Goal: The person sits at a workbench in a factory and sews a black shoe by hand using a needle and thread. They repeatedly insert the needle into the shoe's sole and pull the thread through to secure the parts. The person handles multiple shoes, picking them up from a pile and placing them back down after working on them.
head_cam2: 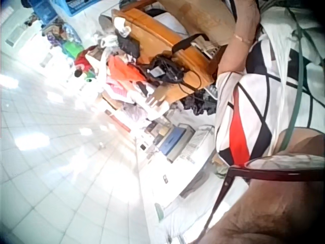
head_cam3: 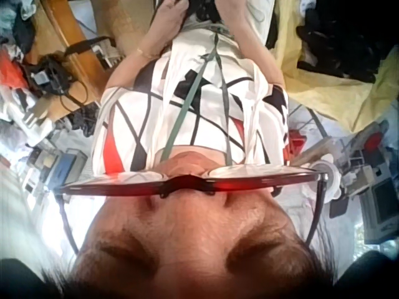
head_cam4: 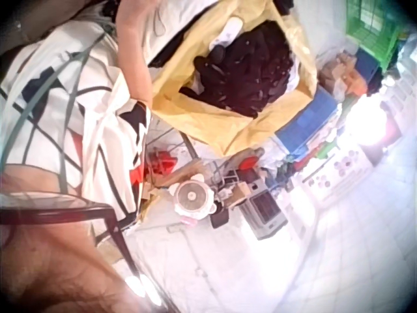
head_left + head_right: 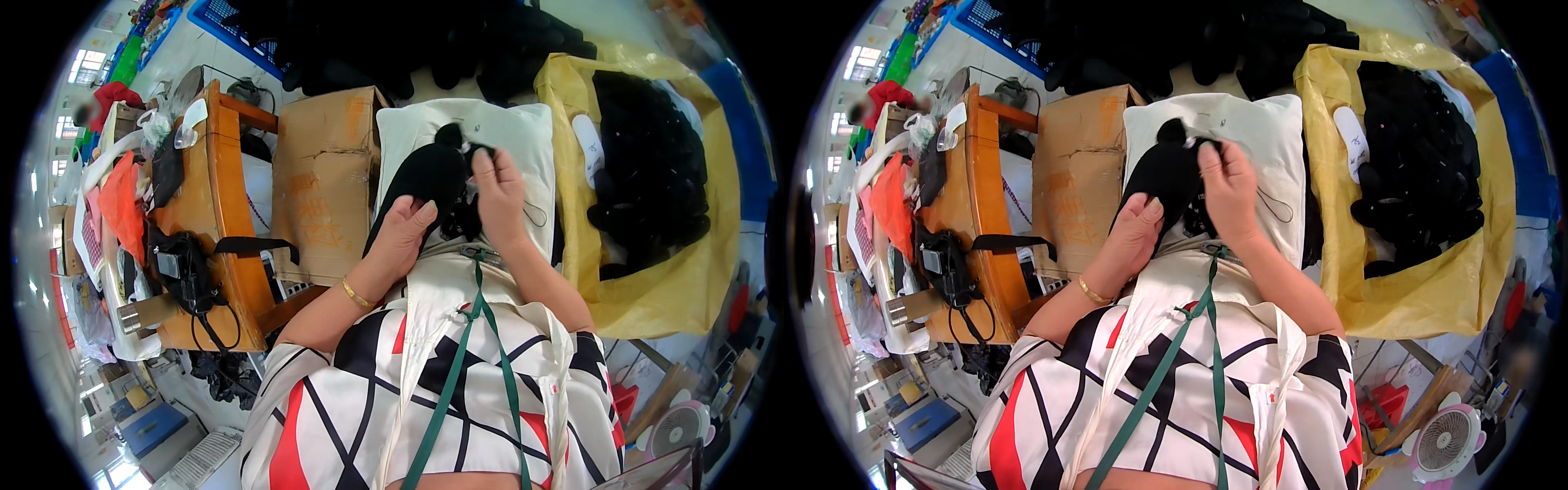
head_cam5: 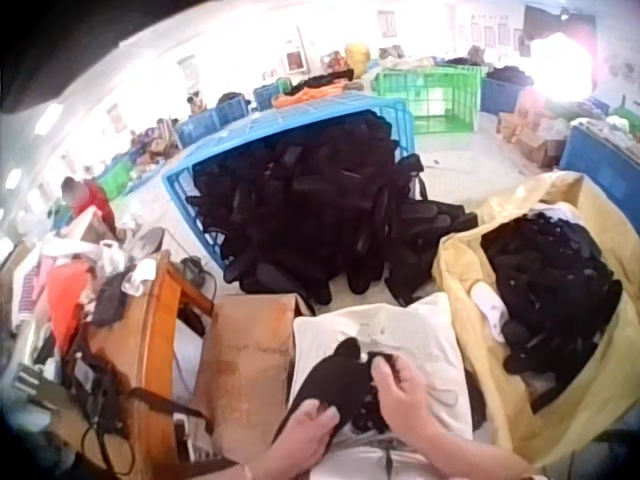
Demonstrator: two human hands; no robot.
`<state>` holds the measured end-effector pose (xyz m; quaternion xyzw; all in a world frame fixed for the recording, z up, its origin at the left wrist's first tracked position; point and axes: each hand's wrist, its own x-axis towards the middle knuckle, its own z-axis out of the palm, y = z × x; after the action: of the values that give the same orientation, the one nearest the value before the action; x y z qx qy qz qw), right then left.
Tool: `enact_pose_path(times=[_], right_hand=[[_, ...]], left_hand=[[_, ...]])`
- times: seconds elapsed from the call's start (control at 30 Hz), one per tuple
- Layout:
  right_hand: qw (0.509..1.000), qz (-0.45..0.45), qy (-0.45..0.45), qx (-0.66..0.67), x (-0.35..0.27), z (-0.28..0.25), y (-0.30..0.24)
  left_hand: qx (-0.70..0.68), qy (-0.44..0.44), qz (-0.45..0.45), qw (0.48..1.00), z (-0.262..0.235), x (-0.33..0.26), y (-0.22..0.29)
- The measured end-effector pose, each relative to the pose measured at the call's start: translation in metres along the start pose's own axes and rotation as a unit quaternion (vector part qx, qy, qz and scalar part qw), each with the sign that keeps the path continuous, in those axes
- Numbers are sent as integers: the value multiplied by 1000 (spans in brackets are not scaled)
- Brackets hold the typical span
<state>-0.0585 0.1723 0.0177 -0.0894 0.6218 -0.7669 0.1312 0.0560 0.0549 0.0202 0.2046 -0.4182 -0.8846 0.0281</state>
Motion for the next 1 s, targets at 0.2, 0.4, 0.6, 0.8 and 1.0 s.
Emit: enact_pose_path(times=[0.2, 0.4, 0.6, 0.8, 1.0], right_hand=[[949, -50, -212, -228, -34, 6, 30], [970, 23, -165, -179, -23, -18, 18], [983, 170, 73, 14, -5, -86, -4], [923, 58, 235, 298, 1, -279, 20], [882, -105, 424, 175, -30, -373, -12]], left_hand=[[-113, 123, -50, 985, -19, 15, -16], [-131, 214, -74, 965, -11, 25, -10], [-172, 155, -45, 972, -15, 29, -9], [-155, 216, -65, 962, -26, 40, -24], [-161, 226, -26, 960, -23, 28, -14]])
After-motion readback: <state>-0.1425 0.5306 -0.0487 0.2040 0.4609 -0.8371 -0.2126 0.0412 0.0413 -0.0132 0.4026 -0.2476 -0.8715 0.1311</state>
